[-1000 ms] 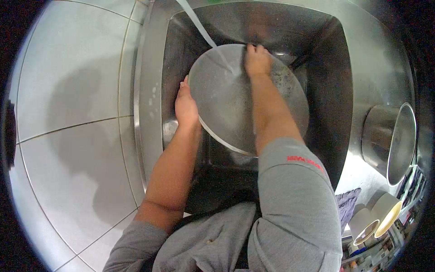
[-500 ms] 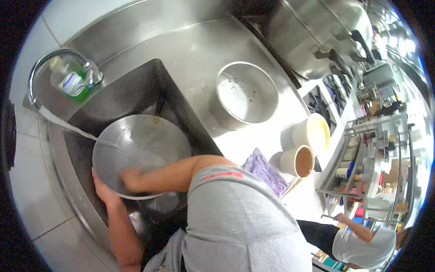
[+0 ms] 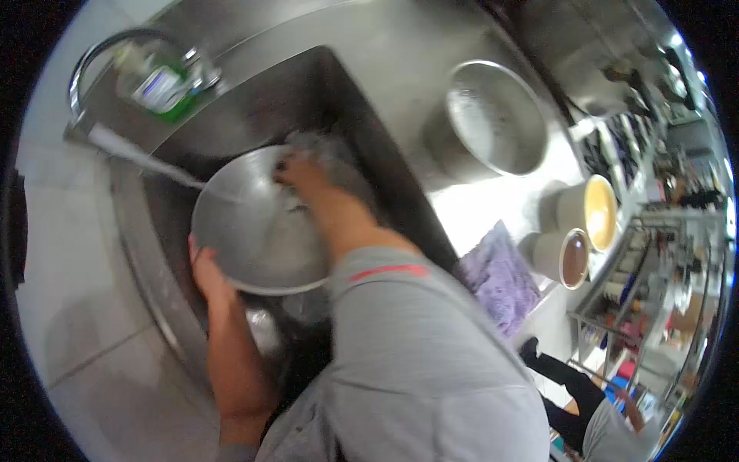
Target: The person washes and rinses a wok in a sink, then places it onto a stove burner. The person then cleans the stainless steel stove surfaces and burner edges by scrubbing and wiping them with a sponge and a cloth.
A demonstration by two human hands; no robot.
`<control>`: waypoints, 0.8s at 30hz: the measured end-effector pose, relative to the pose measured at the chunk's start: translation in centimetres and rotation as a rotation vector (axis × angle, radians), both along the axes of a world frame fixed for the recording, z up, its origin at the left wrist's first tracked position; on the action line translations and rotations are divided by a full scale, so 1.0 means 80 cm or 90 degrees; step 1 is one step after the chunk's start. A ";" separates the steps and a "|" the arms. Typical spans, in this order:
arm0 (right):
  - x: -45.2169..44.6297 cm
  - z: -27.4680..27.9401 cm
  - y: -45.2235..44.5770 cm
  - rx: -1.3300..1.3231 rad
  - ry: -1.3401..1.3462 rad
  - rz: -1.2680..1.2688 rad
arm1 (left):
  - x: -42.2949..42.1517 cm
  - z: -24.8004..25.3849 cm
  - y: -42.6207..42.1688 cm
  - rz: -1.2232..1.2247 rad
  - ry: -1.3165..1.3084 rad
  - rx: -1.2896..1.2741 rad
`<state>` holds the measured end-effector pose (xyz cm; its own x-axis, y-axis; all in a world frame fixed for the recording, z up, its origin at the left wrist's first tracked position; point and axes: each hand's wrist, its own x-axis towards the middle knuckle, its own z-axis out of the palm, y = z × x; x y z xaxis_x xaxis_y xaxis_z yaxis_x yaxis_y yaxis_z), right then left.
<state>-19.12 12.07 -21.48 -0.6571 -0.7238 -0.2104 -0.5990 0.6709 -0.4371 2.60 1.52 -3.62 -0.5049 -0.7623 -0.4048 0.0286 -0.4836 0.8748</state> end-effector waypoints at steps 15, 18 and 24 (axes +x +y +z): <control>0.178 0.215 0.080 0.153 -0.342 0.157 | -0.005 -0.021 -0.008 0.113 0.024 -0.082; 0.195 0.222 0.088 0.003 -0.281 0.043 | 0.000 -0.036 -0.006 0.094 -0.072 -0.202; 0.204 0.268 0.112 -0.051 -0.065 -0.053 | 0.030 -0.073 -0.005 -0.063 -0.398 -0.202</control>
<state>-2.83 21.05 0.00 -0.6940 -0.6847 -0.2227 -0.4925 0.6771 -0.5468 4.97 1.15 -9.46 -0.3236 -0.8537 -0.4081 -0.5561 -0.1773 0.8119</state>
